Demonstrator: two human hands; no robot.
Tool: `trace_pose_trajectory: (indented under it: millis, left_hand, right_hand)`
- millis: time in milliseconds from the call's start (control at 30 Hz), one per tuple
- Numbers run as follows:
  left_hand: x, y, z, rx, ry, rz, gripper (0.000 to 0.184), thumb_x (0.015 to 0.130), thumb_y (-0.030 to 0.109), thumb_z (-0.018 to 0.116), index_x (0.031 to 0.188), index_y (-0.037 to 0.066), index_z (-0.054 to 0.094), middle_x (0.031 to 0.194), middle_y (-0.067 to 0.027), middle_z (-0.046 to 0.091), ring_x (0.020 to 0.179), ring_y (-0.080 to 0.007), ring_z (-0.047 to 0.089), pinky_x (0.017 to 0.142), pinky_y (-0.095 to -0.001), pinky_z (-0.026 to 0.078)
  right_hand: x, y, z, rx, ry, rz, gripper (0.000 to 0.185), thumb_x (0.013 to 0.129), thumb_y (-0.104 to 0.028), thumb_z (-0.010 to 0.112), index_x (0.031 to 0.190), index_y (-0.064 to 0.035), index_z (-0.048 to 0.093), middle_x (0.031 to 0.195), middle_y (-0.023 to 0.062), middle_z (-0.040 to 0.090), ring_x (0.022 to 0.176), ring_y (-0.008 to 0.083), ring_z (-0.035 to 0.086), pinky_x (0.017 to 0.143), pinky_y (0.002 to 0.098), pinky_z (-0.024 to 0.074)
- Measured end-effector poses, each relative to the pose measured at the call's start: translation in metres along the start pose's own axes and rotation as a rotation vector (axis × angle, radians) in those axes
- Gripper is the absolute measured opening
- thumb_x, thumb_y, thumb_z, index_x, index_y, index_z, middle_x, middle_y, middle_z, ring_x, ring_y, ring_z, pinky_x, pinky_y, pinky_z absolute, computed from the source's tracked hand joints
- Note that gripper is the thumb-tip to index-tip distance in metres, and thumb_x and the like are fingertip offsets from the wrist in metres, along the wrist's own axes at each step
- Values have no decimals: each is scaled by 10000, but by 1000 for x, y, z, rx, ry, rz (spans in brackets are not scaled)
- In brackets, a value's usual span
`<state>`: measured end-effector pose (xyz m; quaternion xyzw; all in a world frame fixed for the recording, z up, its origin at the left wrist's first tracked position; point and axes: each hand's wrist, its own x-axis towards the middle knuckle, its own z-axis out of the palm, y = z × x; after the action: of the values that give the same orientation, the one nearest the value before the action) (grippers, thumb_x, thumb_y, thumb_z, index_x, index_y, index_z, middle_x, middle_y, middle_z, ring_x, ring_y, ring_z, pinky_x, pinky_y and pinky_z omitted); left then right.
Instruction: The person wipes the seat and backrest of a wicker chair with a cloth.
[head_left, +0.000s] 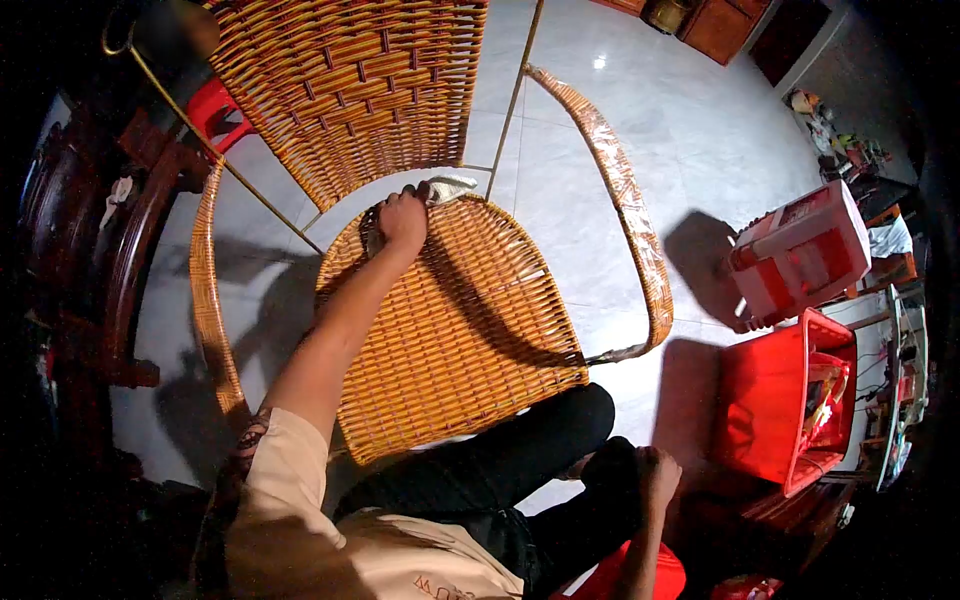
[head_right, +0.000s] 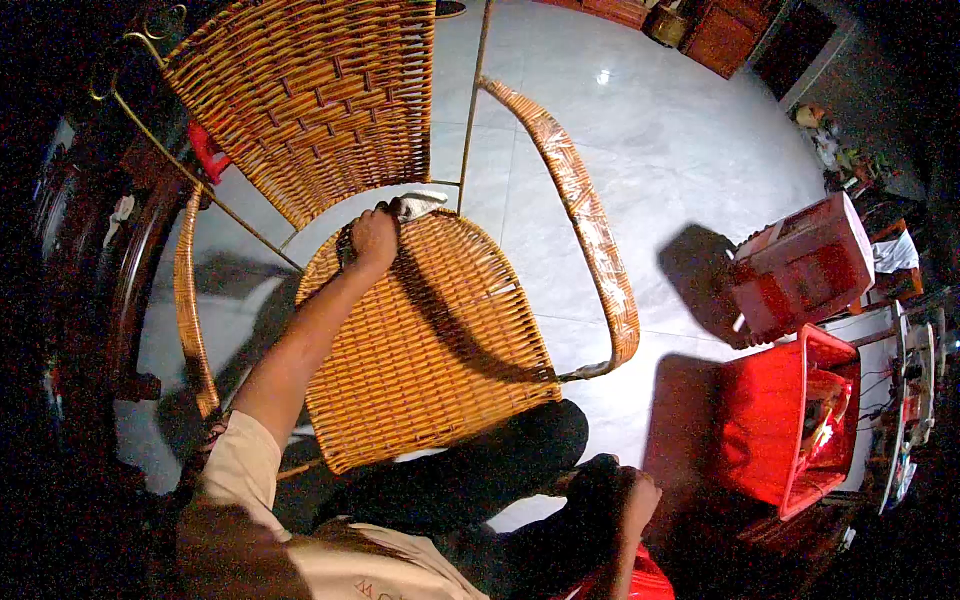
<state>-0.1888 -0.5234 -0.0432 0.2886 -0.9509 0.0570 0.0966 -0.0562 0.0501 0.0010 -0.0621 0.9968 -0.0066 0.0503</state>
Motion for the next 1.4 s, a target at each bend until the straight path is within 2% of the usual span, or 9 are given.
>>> trace_pose_trajectory:
  millis: [100, 367, 600, 733, 833, 867, 1033, 1133, 1400]
  left_hand:
    - [-8, 19, 2, -206, -12, -146, 212, 860, 95, 474, 817, 15, 665, 918, -188, 629, 891, -284, 593, 753, -398, 483]
    - [-60, 106, 18, -188, -169, 473, 311, 882, 215, 449, 1172, 131, 523, 1102, -35, 586, 939, -201, 593, 706, -392, 472]
    - [-77, 95, 12, -375, 42, 808, 272, 858, 179, 473, 1113, 106, 537, 977, -68, 591, 880, -234, 596, 700, -398, 458]
    - [-61, 52, -14, -407, -13, 762, 262, 836, 147, 498, 1064, 37, 566, 819, -147, 622, 730, -285, 620, 648, -422, 472]
    - [-47, 27, -6, -23, -161, 398, 141, 768, 122, 570, 793, 46, 685, 732, -159, 623, 730, -272, 632, 645, -454, 495]
    - [-47, 11, -17, -168, 49, 273, 129, 748, 93, 580, 699, 58, 694, 754, -154, 615, 707, -297, 621, 615, -470, 491]
    - [-50, -61, -5, -158, 395, 72, 166, 814, 90, 546, 950, 66, 639, 856, -83, 605, 755, -330, 604, 634, -500, 473]
    - [-62, -68, -9, -76, 158, -38, 287, 869, 152, 516, 1125, 51, 599, 1007, -114, 593, 921, -298, 594, 736, -464, 479]
    - [-115, -71, -10, 173, 260, -91, 126, 806, 98, 549, 790, 5, 632, 670, -110, 607, 570, -236, 639, 512, -356, 521]
  right_hand:
    - [4, 7, 19, 70, 63, -8, 310, 816, -317, 545, 712, -47, 655, 728, 154, 630, 693, 354, 603, 632, 466, 441]
    - [10, -27, -2, -59, -44, 16, 281, 816, -304, 543, 756, -68, 684, 774, 146, 645, 758, 343, 611, 690, 469, 429]
    - [4, -18, 12, -37, -31, 51, 275, 814, -302, 548, 738, -72, 676, 773, 141, 647, 756, 347, 609, 724, 468, 426]
    - [0, -18, 13, -53, 61, -2, 270, 814, -291, 546, 720, -68, 666, 755, 136, 645, 744, 347, 606, 714, 464, 422]
    - [-3, -13, 19, -59, 78, 28, 263, 816, -286, 546, 730, -69, 667, 762, 134, 645, 749, 344, 606, 707, 462, 423]
    - [-2, -6, 25, -54, 81, 27, 263, 816, -286, 546, 730, -69, 667, 762, 134, 645, 749, 344, 606, 707, 462, 423]
    - [-7, -27, -5, -33, 50, 6, 256, 824, -288, 544, 732, -88, 674, 767, 124, 652, 741, 335, 616, 701, 469, 432]
    - [-3, -24, 0, -133, -26, 34, 260, 829, -295, 544, 744, -90, 680, 759, 125, 655, 741, 326, 625, 704, 471, 439]
    - [-13, -26, -4, -65, 40, 36, 268, 837, -307, 549, 799, -84, 694, 780, 134, 662, 741, 325, 632, 720, 462, 449]
